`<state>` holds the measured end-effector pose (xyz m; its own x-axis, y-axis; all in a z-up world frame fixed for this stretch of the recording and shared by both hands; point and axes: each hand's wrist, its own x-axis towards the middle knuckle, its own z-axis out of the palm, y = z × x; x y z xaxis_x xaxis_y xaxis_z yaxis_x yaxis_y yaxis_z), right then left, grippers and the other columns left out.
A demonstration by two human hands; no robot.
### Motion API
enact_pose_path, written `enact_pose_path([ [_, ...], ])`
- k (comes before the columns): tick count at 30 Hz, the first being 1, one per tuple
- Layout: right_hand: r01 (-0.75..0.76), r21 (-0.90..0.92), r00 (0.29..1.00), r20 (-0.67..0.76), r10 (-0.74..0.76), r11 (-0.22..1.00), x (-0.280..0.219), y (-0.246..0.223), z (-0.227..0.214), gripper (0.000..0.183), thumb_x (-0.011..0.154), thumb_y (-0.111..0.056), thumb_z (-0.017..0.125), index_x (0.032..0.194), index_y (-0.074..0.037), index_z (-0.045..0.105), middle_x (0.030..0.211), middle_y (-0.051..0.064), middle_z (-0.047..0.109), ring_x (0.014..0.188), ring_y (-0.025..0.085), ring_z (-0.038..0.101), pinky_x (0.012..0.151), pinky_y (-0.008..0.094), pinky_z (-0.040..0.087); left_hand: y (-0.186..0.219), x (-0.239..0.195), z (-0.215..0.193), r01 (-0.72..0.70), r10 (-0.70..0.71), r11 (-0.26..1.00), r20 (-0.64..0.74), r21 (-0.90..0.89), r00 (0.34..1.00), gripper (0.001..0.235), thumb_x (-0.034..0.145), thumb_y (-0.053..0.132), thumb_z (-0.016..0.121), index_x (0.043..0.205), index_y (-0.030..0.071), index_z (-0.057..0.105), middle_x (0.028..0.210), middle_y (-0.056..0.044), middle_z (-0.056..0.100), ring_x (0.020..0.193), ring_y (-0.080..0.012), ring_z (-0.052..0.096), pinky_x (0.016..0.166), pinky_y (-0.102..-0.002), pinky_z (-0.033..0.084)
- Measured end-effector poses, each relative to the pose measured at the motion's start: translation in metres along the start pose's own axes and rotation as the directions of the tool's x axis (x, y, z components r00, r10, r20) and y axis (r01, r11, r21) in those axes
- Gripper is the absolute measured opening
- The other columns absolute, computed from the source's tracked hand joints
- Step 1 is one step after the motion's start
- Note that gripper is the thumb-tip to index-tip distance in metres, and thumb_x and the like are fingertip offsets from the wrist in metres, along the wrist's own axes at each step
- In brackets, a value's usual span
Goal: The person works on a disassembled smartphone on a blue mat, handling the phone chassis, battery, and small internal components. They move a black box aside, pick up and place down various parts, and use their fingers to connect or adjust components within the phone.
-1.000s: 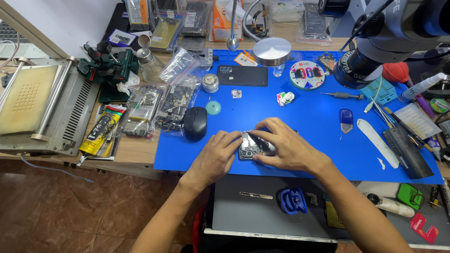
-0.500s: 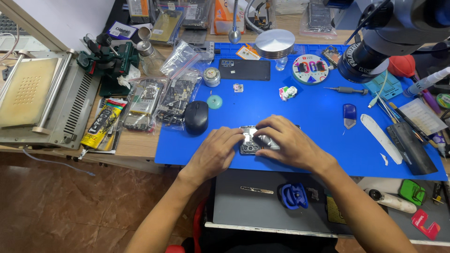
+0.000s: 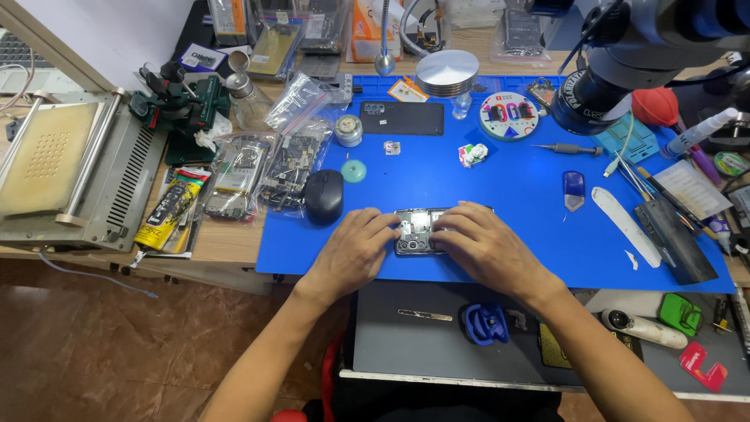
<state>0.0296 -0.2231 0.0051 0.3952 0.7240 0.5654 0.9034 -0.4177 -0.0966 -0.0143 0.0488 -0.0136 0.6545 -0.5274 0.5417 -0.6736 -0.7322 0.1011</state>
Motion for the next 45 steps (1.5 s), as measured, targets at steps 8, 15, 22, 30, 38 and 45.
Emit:
enact_pose_path([
  [8, 0.001, -0.023, 1.0, -0.006, -0.002, 1.0, 0.004, -0.003, 0.009, 0.013, 0.102, -0.018, 0.067, 0.11, -0.01, 0.074, 0.115, 0.005, 0.074, 0.121, 0.025, 0.066, 0.119, 0.047, 0.044, 0.009, 0.01, -0.001, 0.053, -0.052, 0.996, -0.022, 0.069, 0.998, 0.039, 0.092, 0.011, 0.052, 0.128, 0.014, 0.066, 0.108, -0.003, 0.063, 0.101, -0.0211, 0.059, 0.106, -0.043, 0.043],
  [15, -0.011, -0.012, 1.0, 0.022, 0.011, 1.0, 0.007, 0.002, 0.008, 0.017, 0.104, -0.021, 0.064, 0.111, -0.01, 0.075, 0.116, 0.004, 0.075, 0.122, 0.023, 0.065, 0.12, 0.047, 0.041, 0.01, 0.013, 0.014, 0.048, -0.04, 0.991, -0.061, 0.124, 0.997, 0.03, 0.097, 0.022, 0.049, 0.118, 0.015, 0.069, 0.096, -0.004, 0.059, 0.094, -0.0234, 0.059, 0.11, -0.049, 0.041],
  [22, 0.01, -0.036, 0.999, -0.037, -0.011, 0.999, 0.012, 0.018, 0.022, 0.023, 0.108, -0.028, 0.058, 0.108, -0.012, 0.075, 0.114, 0.002, 0.073, 0.124, 0.026, 0.062, 0.121, 0.05, 0.039, 0.013, 0.011, 0.017, 0.062, -0.055, 0.991, -0.065, 0.115, 0.996, 0.035, 0.097, 0.024, 0.047, 0.121, 0.012, 0.069, 0.097, -0.007, 0.059, 0.095, -0.0249, 0.059, 0.113, -0.051, 0.039],
  [30, -0.038, -0.026, 0.999, -0.015, 0.038, 0.999, 0.008, 0.027, 0.025, 0.028, 0.11, -0.034, 0.053, 0.11, -0.016, 0.075, 0.122, 0.0, 0.072, 0.134, 0.028, 0.057, 0.124, 0.054, 0.033, 0.012, 0.019, 0.021, 0.091, -0.082, 0.99, -0.081, 0.109, 0.993, 0.037, 0.097, 0.025, 0.047, 0.123, 0.012, 0.07, 0.09, -0.006, 0.053, 0.088, -0.0247, 0.057, 0.114, -0.053, 0.04],
  [38, -0.054, 0.02, 0.998, -0.004, 0.055, 0.998, 0.007, 0.026, 0.018, 0.027, 0.11, -0.033, 0.054, 0.107, -0.016, 0.074, 0.116, 0.0, 0.074, 0.129, 0.024, 0.062, 0.125, 0.054, 0.031, 0.007, 0.012, 0.029, 0.102, -0.101, 0.994, -0.072, 0.024, 0.992, 0.038, 0.098, 0.024, 0.048, 0.126, 0.013, 0.07, 0.091, -0.005, 0.053, 0.089, -0.0238, 0.057, 0.114, -0.052, 0.04],
  [45, -0.003, -0.086, 1.0, -0.015, 0.002, 0.996, 0.011, 0.023, 0.017, 0.028, 0.108, -0.036, 0.055, 0.112, -0.016, 0.073, 0.118, 0.002, 0.072, 0.129, 0.029, 0.06, 0.124, 0.061, 0.029, 0.01, 0.015, 0.024, 0.133, -0.136, 0.99, -0.083, -0.042, 0.987, 0.041, 0.099, 0.023, 0.046, 0.13, 0.012, 0.07, 0.09, -0.004, 0.053, 0.09, -0.0224, 0.06, 0.117, -0.052, 0.04],
])
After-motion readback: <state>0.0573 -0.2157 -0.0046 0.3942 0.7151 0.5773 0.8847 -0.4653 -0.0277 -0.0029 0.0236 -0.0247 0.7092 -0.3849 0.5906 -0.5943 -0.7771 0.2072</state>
